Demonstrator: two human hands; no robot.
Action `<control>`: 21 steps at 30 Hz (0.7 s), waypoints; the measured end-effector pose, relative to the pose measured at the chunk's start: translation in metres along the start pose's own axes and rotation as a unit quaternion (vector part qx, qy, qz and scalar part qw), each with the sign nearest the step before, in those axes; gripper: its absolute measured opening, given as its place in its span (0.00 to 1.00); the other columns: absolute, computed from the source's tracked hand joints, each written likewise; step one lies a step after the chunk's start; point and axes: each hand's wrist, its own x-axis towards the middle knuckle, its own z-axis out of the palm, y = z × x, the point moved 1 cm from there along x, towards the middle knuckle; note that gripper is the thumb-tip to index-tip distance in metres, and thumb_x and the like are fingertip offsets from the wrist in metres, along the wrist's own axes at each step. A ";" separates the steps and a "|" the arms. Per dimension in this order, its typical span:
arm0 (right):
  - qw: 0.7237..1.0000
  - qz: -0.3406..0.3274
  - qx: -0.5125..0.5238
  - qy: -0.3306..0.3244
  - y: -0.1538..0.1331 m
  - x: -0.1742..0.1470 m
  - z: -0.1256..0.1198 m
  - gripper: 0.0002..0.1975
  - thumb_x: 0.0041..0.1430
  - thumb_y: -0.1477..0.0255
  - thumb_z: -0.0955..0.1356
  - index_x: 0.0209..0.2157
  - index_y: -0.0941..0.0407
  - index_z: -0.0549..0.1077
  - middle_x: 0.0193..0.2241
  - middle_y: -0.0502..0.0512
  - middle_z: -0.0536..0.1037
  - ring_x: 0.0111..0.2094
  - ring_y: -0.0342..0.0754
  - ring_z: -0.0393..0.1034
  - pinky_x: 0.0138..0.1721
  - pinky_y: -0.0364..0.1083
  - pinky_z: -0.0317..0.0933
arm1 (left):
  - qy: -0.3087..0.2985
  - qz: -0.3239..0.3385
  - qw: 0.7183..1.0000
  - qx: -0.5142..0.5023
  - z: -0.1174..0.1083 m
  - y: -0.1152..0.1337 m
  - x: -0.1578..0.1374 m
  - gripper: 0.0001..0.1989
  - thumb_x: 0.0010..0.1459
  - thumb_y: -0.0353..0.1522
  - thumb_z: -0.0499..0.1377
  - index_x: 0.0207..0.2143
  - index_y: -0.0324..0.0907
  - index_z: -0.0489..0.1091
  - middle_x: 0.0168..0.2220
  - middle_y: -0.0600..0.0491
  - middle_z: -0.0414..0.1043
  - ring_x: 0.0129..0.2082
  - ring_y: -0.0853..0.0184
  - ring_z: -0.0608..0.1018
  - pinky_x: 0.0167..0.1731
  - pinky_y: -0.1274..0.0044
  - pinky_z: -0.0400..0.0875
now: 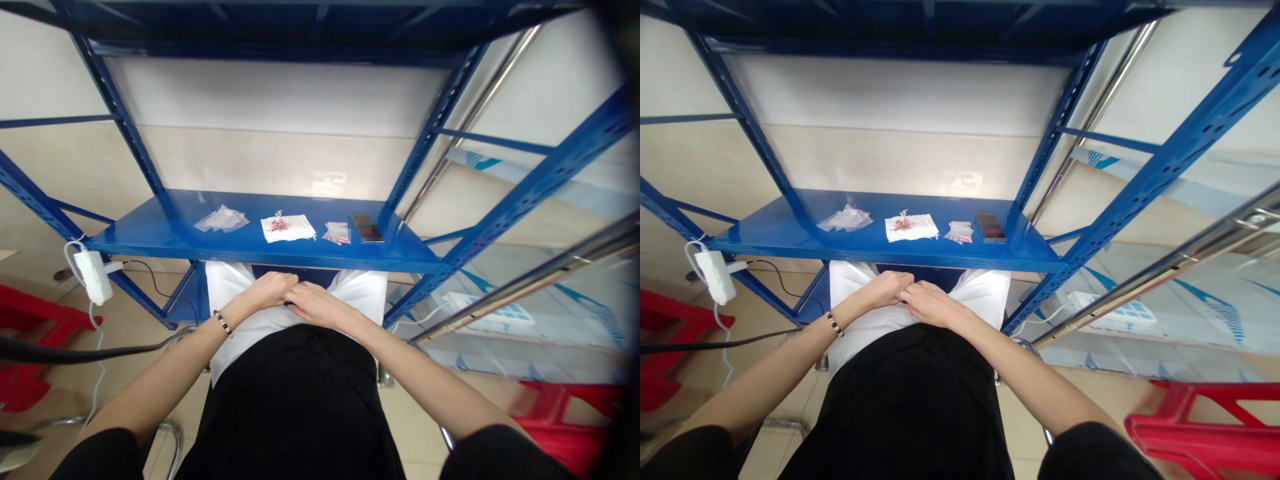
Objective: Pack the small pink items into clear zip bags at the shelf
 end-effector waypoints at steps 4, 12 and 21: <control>0.987 0.076 0.037 0.136 0.020 -0.003 -0.015 0.17 0.62 0.78 0.61 0.47 0.54 0.75 0.49 0.57 0.76 0.50 0.50 0.69 0.49 0.48 0.62 | 0.109 -0.079 0.989 -0.054 -0.006 -0.023 0.000 0.06 0.60 0.29 0.52 0.28 0.41 0.63 0.26 0.54 0.68 0.26 0.69 0.71 0.29 0.79 0.61; 0.941 0.224 0.039 0.250 0.037 -0.008 -0.015 0.14 0.58 0.80 0.60 0.27 0.55 0.74 0.30 0.53 0.78 0.33 0.48 0.70 0.35 0.43 0.58 | 0.284 -0.168 0.838 -0.435 -0.010 0.003 0.003 0.15 0.56 0.38 0.61 0.24 0.40 0.61 0.20 0.59 0.61 0.20 0.75 0.64 0.23 0.80 0.58; 0.928 0.260 0.018 0.268 0.054 0.027 0.001 0.14 0.59 0.80 0.60 0.27 0.54 0.72 0.29 0.52 0.77 0.31 0.48 0.70 0.34 0.43 0.59 | 0.233 -0.263 0.591 -0.726 -0.003 -0.013 0.018 0.22 0.48 0.39 0.68 0.25 0.43 0.56 0.14 0.66 0.48 0.13 0.78 0.55 0.15 0.83 0.53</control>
